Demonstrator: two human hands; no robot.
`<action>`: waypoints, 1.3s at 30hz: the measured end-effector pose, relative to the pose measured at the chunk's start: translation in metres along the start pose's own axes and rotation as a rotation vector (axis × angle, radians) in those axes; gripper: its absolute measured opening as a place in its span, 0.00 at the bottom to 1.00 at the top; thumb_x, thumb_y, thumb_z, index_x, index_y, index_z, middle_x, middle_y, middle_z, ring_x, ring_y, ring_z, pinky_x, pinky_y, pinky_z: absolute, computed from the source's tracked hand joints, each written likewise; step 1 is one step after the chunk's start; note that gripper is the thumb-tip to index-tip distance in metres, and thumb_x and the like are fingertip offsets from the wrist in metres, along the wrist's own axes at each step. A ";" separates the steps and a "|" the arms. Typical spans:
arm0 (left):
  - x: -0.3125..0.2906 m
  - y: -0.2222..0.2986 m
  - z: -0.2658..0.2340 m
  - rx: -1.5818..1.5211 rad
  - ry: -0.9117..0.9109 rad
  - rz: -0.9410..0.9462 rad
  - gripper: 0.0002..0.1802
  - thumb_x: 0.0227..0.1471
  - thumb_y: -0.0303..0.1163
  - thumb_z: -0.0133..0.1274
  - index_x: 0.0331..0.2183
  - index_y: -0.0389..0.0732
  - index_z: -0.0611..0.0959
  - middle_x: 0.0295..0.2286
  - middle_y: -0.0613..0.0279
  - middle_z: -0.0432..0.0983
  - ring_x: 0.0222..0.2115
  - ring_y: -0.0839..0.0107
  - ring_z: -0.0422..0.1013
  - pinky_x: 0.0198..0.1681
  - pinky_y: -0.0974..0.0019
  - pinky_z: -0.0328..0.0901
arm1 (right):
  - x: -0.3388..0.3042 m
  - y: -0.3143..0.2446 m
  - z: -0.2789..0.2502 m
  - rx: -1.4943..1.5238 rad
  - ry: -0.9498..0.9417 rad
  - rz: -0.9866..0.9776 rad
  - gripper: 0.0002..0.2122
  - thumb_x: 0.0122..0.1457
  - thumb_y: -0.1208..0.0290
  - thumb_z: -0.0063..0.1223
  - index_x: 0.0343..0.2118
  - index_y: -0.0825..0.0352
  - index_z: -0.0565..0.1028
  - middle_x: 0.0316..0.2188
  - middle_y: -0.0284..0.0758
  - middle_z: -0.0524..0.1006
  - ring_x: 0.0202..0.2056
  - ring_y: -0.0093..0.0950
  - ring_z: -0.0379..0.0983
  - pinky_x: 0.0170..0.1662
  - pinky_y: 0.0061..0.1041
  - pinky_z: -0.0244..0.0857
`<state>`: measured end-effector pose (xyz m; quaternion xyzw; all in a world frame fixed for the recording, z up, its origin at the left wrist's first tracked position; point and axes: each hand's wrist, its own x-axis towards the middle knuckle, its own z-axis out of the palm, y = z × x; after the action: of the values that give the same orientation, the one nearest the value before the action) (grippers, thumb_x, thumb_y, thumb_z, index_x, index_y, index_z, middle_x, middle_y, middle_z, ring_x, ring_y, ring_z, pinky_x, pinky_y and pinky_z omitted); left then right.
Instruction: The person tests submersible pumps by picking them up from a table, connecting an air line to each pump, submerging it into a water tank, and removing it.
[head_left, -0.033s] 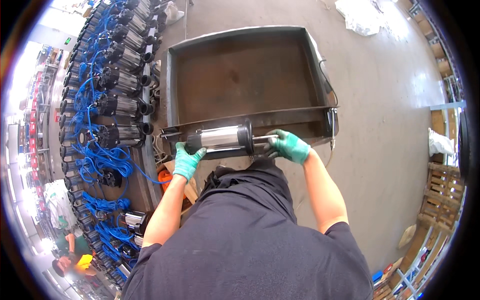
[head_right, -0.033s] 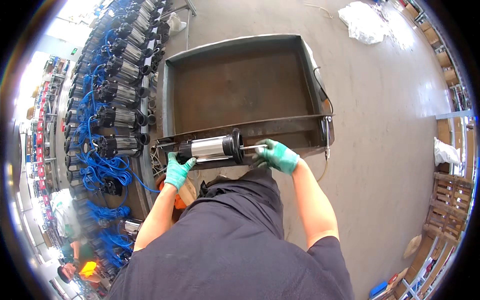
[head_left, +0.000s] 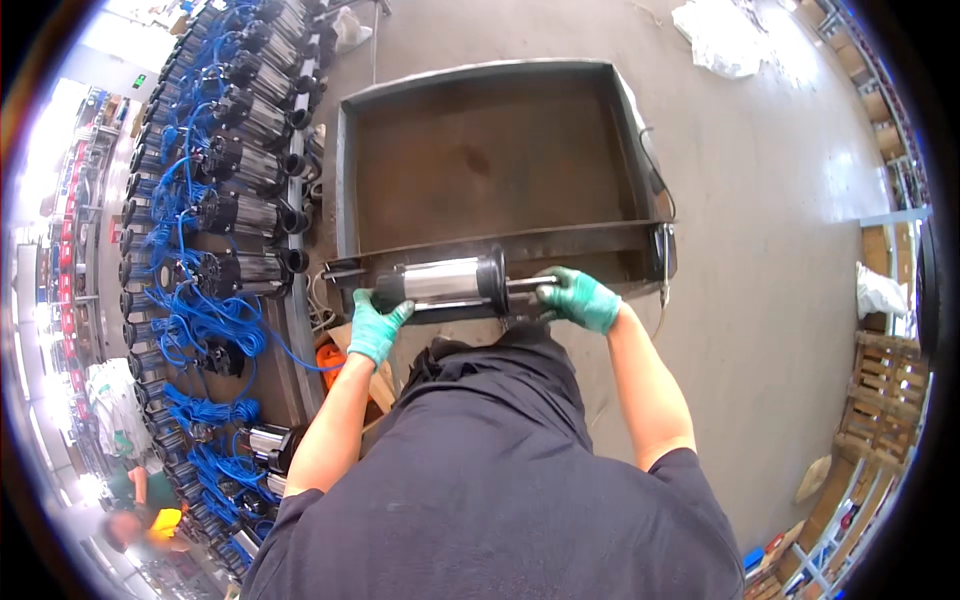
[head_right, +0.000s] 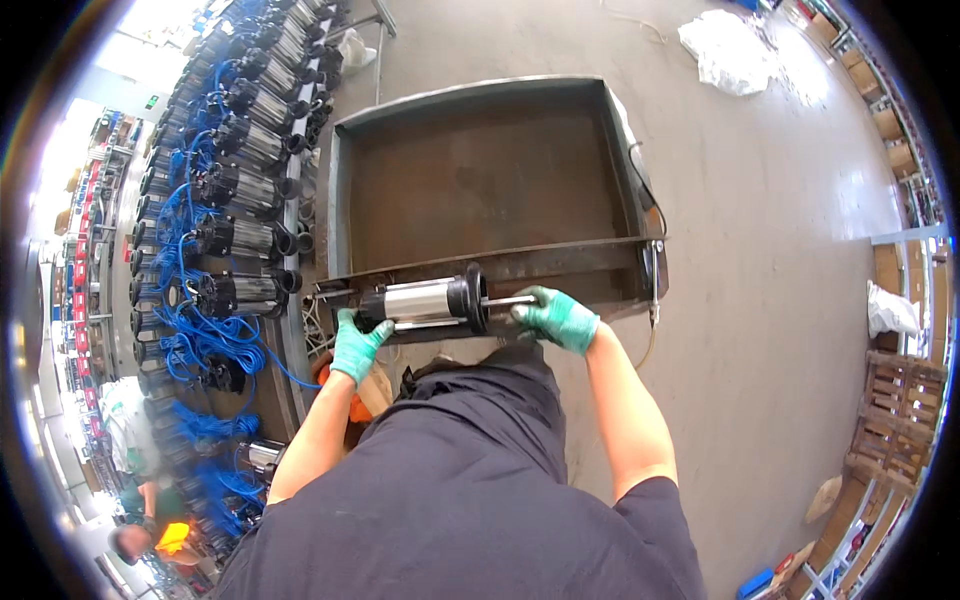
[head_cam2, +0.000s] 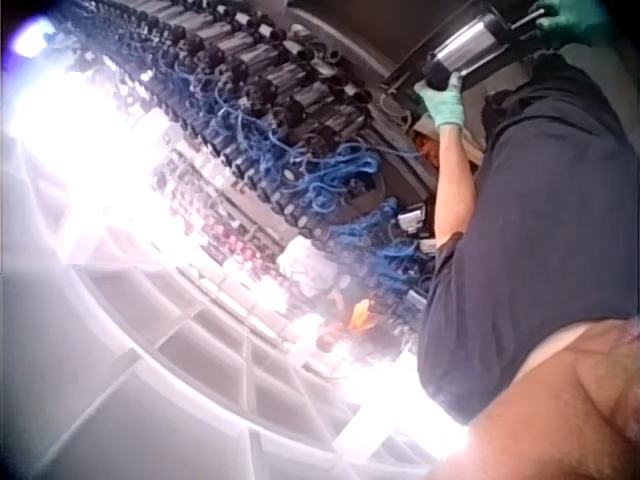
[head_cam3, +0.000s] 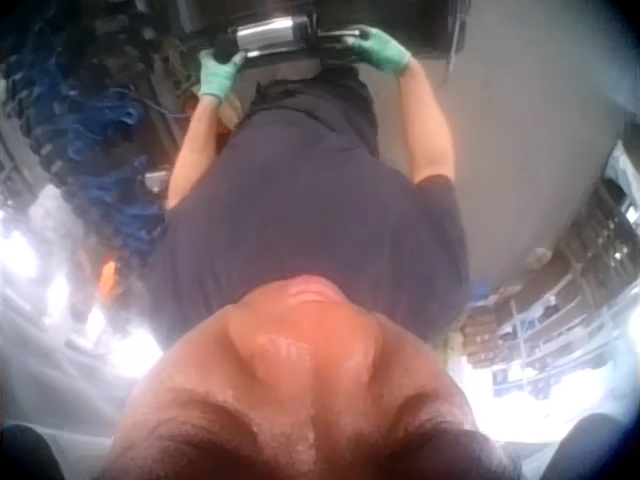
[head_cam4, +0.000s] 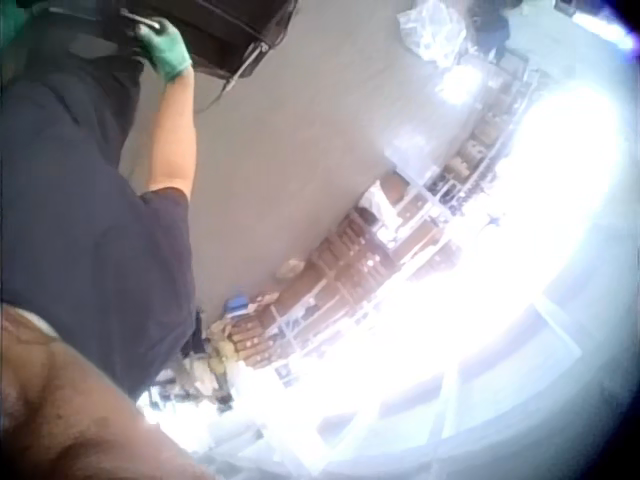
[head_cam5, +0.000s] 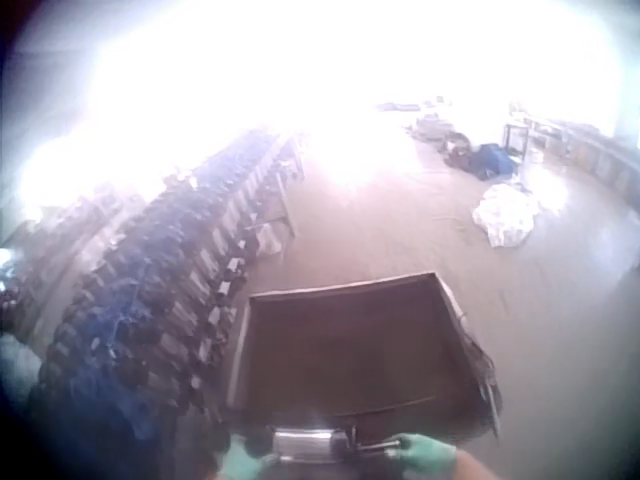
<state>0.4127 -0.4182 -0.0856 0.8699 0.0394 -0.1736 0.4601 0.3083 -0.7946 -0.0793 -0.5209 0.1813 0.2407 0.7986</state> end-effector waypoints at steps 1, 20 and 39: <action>0.001 -0.005 0.001 0.000 0.014 0.031 0.38 0.43 0.35 0.74 0.47 0.32 0.68 0.41 0.55 0.78 0.40 0.67 0.74 0.48 0.65 0.69 | 0.005 0.001 -0.002 -0.032 0.002 -0.004 0.19 0.65 0.53 0.56 0.43 0.69 0.76 0.25 0.28 0.74 0.22 0.17 0.67 0.25 0.22 0.63; -0.020 0.044 -0.011 0.147 -0.021 -0.036 0.40 0.38 0.43 0.76 0.45 0.33 0.70 0.38 0.50 0.80 0.40 0.59 0.76 0.48 0.59 0.70 | 0.038 0.026 0.006 -0.355 0.407 0.143 0.19 0.69 0.58 0.46 0.49 0.71 0.77 0.29 0.36 0.80 0.31 0.27 0.75 0.36 0.27 0.69; -0.012 0.041 -0.025 0.244 -0.122 -0.054 0.50 0.36 0.58 0.73 0.48 0.32 0.70 0.41 0.42 0.79 0.44 0.47 0.76 0.47 0.53 0.70 | 0.006 0.002 0.024 -0.728 0.482 0.042 0.18 0.63 0.56 0.58 0.49 0.64 0.76 0.29 0.36 0.79 0.26 0.31 0.75 0.30 0.31 0.69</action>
<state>0.4171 -0.4199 -0.0363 0.9059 0.0135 -0.2419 0.3473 0.3129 -0.7710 -0.0747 -0.8060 0.2766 0.1767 0.4926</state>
